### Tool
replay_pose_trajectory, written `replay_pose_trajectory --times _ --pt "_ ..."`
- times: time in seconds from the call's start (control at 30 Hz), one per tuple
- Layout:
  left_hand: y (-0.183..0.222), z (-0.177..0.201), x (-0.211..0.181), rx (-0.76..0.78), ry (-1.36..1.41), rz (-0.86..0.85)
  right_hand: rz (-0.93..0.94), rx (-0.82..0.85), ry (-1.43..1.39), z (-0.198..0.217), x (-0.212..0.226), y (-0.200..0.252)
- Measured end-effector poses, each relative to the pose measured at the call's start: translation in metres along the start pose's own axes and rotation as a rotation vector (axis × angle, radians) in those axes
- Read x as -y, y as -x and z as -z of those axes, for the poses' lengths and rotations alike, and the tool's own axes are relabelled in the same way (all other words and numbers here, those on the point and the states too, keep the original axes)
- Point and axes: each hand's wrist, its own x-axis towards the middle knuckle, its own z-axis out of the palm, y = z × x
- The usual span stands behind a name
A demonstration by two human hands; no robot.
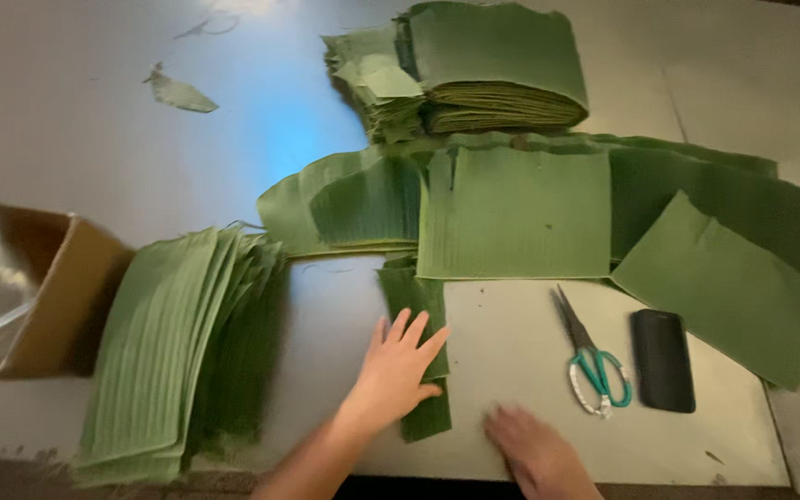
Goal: The person prepares banana leaves by hand and using shears, tearing sections from a larger leaf and trimming them into smaller pieces before stacking them on a table.
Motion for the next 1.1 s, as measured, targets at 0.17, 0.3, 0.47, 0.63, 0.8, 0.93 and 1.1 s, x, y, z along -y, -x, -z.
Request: replay_pose_trajectory --times 0.17,0.3,0.47,0.63,0.8,0.93,1.1 --pt "-0.007 -0.034 0.027 0.096 0.009 -0.022 -0.296 0.163 -0.055 0.013 -0.019 0.087" --pt "-0.004 -0.031 0.034 -0.098 0.063 -0.106 -0.606 0.135 -0.102 0.022 -0.027 0.065" --pt "-0.052 -0.021 0.031 -0.578 0.16 0.16 -0.615 -0.184 -0.243 0.026 -0.039 0.055" --pt "-0.141 -0.012 0.048 -0.494 0.005 0.332 -0.388 -0.328 -0.155 0.012 0.01 -0.092" --pt "-0.177 -0.016 0.06 -0.399 0.577 0.463 -0.429 -0.427 -0.495 -0.005 0.022 -0.172" --pt "-0.194 -0.03 0.072 -0.33 1.13 0.435 -0.633 -0.445 -1.111 -0.014 0.019 -0.172" --pt "-0.198 -0.036 0.074 -0.465 0.698 0.37 -0.589 -0.419 -0.818 0.001 0.033 -0.154"
